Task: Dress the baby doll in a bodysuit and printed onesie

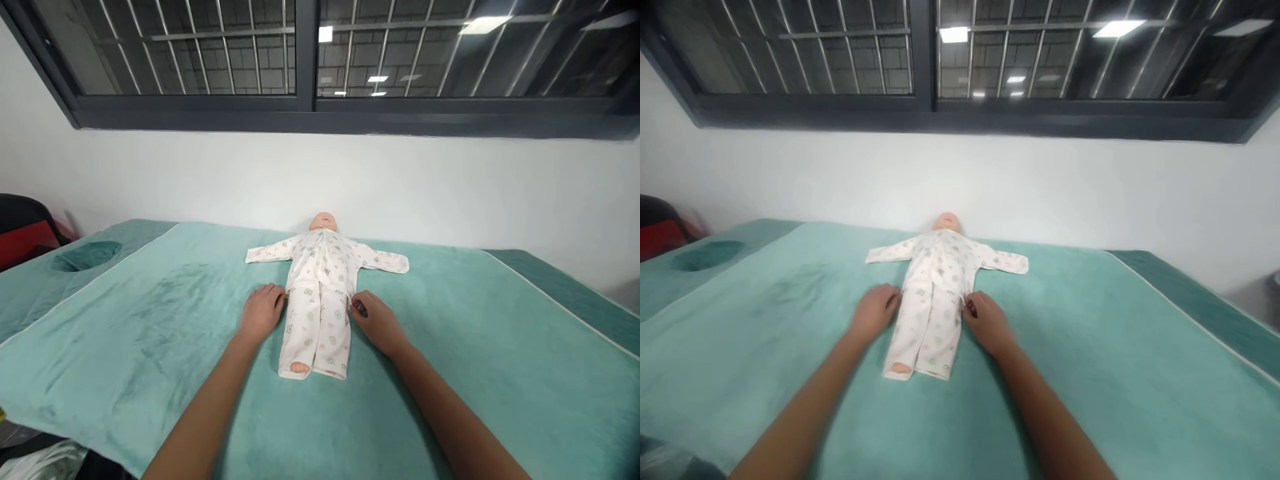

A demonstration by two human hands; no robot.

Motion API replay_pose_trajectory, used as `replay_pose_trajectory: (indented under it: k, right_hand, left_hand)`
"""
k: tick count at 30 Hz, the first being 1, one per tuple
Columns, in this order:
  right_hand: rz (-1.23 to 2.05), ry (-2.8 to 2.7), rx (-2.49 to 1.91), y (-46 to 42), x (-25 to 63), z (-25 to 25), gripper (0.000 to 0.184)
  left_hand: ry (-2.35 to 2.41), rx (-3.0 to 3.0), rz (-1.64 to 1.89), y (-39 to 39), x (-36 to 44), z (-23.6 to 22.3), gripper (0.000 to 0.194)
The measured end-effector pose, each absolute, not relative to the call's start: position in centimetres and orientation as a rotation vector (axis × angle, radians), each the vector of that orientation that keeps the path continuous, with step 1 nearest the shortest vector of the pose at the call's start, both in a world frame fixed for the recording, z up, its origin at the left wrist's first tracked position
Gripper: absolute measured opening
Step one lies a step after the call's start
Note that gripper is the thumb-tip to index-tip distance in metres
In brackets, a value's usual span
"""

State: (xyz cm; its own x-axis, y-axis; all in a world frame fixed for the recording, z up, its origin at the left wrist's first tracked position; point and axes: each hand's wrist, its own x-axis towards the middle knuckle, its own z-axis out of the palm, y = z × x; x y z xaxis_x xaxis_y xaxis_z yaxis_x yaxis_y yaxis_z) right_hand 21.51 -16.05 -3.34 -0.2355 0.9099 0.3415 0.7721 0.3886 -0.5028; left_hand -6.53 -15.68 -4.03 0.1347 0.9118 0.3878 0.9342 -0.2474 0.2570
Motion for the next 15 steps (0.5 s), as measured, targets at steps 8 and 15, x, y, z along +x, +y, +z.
replay_pose_trajectory:
  k: [8,15]
  right_hand:
    - [0.616,-2.0,-1.34,-25.0,20.9,-3.3,0.025]
    - [0.237,-1.952,-1.476,-27.2,15.5,-4.9,0.058]
  left_hand:
    - [-1.985,-2.479,-1.484,-22.6,-5.7,-4.6,0.025]
    - [-1.781,-2.601,-1.36,-26.9,-3.6,-6.0,0.043]
